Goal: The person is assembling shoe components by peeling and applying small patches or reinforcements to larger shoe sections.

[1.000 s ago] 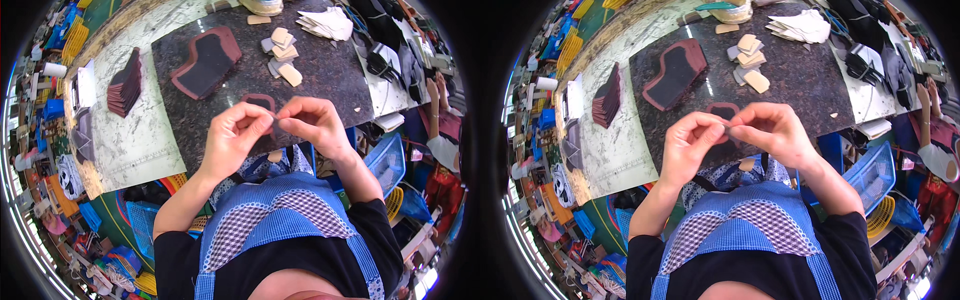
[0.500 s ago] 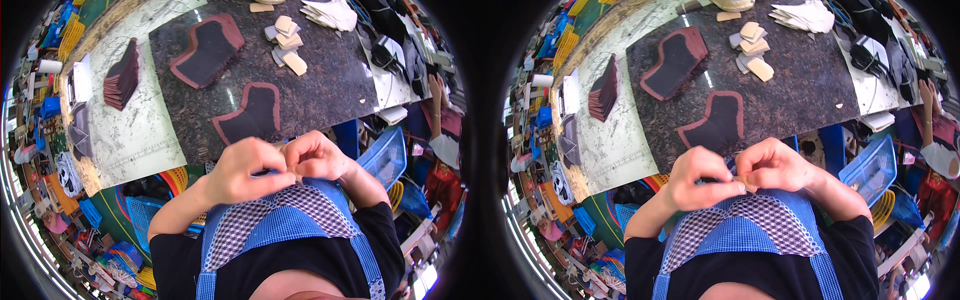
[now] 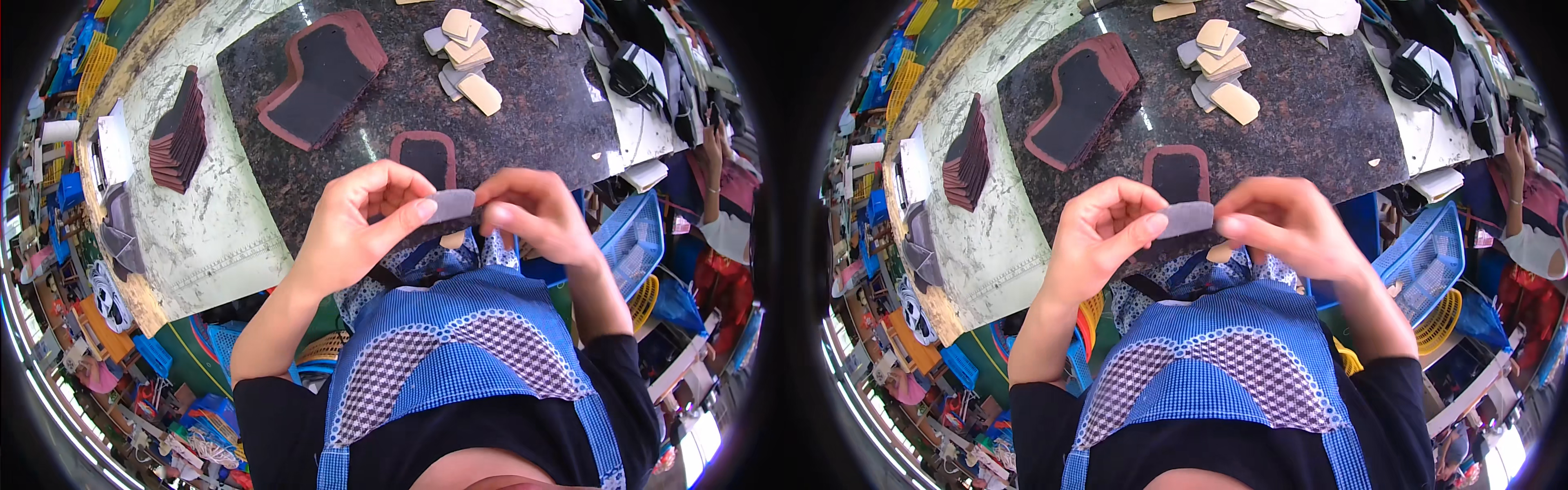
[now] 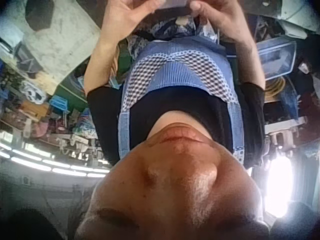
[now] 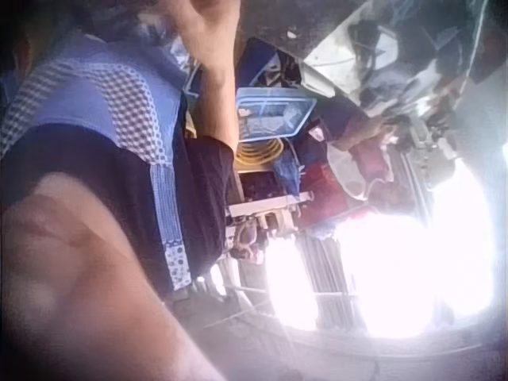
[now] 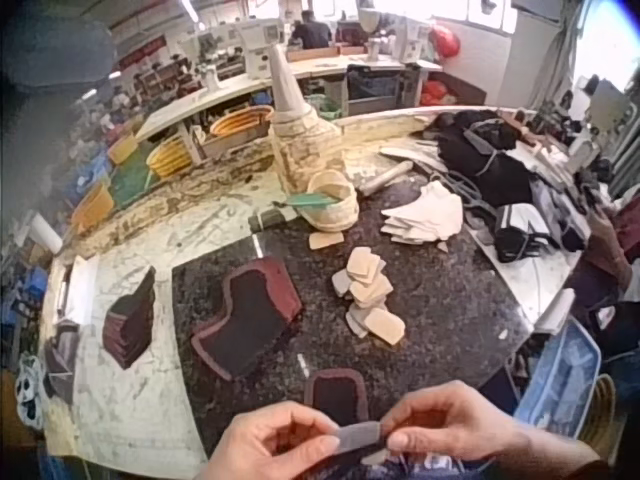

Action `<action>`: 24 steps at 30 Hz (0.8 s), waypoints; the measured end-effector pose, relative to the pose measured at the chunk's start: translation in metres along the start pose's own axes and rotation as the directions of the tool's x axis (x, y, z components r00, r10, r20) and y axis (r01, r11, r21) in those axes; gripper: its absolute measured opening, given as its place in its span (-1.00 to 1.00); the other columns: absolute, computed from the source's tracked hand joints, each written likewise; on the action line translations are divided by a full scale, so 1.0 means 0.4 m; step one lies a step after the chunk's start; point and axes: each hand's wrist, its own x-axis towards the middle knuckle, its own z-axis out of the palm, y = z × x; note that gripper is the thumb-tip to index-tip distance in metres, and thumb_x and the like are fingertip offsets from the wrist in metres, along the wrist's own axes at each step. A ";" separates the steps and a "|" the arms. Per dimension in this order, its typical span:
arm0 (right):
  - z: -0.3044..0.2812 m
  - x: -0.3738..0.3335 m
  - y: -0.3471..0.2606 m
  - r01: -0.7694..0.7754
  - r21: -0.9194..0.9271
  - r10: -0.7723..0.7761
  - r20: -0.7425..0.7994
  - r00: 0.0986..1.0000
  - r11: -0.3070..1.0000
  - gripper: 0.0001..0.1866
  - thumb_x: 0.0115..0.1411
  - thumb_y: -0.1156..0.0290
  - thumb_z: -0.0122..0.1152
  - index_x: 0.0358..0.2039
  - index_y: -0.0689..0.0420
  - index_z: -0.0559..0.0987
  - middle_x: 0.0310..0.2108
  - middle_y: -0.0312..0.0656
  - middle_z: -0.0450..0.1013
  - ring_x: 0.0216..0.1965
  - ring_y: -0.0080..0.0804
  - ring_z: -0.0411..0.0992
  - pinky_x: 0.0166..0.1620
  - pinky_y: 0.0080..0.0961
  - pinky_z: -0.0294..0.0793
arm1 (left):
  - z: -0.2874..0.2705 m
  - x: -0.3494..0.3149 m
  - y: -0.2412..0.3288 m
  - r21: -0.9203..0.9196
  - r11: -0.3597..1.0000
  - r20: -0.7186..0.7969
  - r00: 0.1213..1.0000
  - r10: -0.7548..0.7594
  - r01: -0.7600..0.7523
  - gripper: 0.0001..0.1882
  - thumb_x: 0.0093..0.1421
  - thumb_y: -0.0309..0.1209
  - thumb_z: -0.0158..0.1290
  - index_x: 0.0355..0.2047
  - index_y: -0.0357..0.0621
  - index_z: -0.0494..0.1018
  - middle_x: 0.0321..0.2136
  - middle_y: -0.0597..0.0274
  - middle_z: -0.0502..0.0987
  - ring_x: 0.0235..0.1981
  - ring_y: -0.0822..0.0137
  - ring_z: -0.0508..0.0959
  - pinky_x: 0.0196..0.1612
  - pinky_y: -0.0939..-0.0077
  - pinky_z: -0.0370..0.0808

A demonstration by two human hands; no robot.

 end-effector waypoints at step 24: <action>-0.097 0.182 -0.009 0.125 -0.845 -0.629 -0.280 0.726 0.521 -0.77 0.10 0.34 0.43 -0.26 0.13 0.65 -0.45 -0.22 0.45 -0.43 -0.35 0.44 -0.33 -0.43 0.46 | -0.130 0.109 0.083 0.991 -0.001 0.095 0.711 0.696 -0.131 -0.62 -0.02 -0.38 0.39 -0.16 -0.15 0.63 -0.04 0.18 0.61 -0.02 0.13 0.57 0.06 0.28 0.49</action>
